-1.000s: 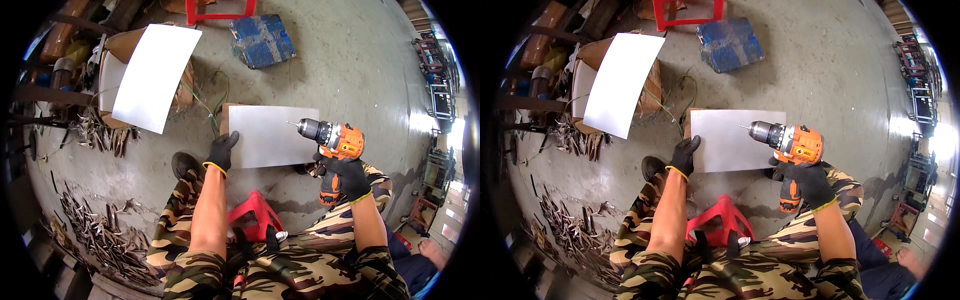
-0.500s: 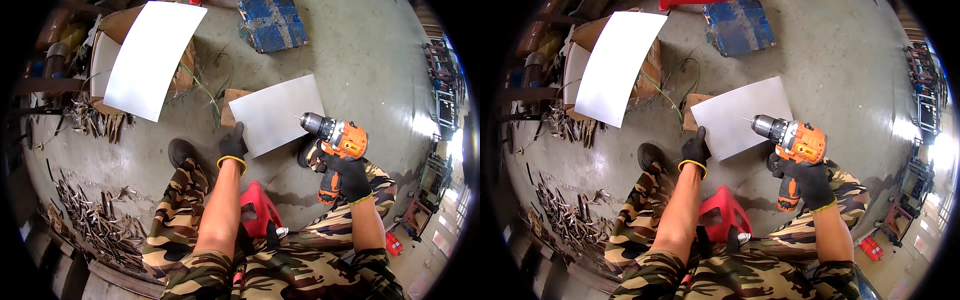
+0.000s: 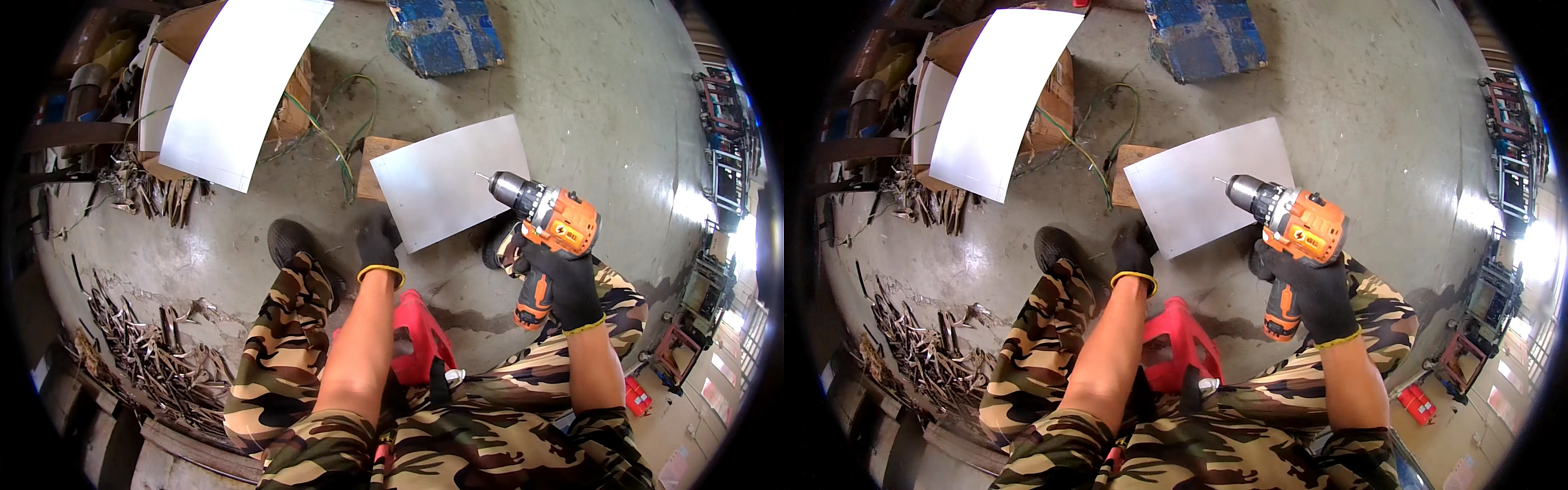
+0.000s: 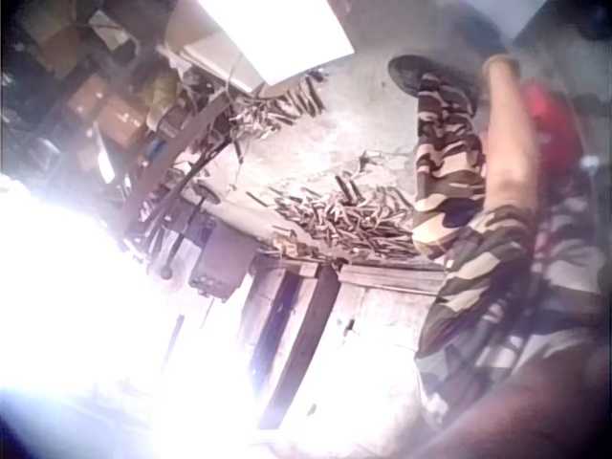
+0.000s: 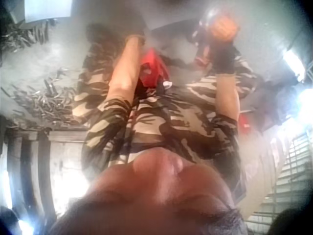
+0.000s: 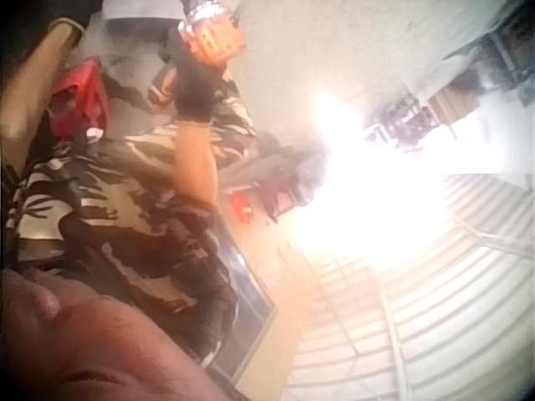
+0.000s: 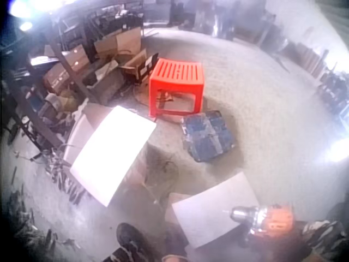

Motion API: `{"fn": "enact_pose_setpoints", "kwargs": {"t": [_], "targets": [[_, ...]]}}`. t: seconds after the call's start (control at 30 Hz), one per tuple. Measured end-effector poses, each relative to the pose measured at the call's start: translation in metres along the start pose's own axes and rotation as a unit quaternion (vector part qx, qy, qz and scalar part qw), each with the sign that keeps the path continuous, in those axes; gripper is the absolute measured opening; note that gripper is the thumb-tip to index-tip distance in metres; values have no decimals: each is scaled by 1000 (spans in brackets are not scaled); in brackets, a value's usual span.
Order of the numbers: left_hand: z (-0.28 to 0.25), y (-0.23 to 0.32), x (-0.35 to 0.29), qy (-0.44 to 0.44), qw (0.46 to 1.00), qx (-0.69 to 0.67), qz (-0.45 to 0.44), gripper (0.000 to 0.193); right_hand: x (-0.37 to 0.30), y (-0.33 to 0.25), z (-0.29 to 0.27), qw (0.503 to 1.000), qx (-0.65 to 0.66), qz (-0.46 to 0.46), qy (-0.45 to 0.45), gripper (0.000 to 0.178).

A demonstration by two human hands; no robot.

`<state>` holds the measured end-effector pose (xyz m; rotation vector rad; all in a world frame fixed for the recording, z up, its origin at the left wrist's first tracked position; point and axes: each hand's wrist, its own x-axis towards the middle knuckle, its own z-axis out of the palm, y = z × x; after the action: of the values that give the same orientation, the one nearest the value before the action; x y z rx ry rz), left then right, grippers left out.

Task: The person uses a cordless drill to create holes in a rectangular metal sheet placed on a wooden block. The person repeatedly repositions the sheet and drills at different locations along its edges and corners.

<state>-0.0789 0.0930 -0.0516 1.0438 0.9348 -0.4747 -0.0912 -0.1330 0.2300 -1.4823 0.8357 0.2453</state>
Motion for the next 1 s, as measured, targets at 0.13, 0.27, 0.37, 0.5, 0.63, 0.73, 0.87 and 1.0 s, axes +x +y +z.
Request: {"fn": "enact_pose_setpoints", "kwargs": {"t": [0.13,0.27,0.37,0.5,0.63,0.73,0.87,1.0], "targets": [[-16,-11,18,-68,993,-94,-19,33,-1,-3,6,999,-10,-25,21,25],[-5,2,9,-81,990,-95,-68,35,0,-5,4,999,-21,-18,41,24],[-13,6,15,-76,994,-69,-39,36,-4,-11,6,998,-28,6,47,24],[-7,17,3,-23,997,-13,-74,39,-3,-11,-4,999,-15,16,50,36],[-34,2,13,-23,997,-27,-67,40,-3,-13,0,998,-23,3,62,28],[-35,8,10,-50,989,-80,-117,39,-4,-16,3,997,-16,11,73,25],[-30,14,15,-147,979,-53,-128,32,-4,-18,3,998,-10,12,69,25],[-12,11,13,-124,987,63,-74,31,-6,-20,5,998,15,15,52,26]]}}
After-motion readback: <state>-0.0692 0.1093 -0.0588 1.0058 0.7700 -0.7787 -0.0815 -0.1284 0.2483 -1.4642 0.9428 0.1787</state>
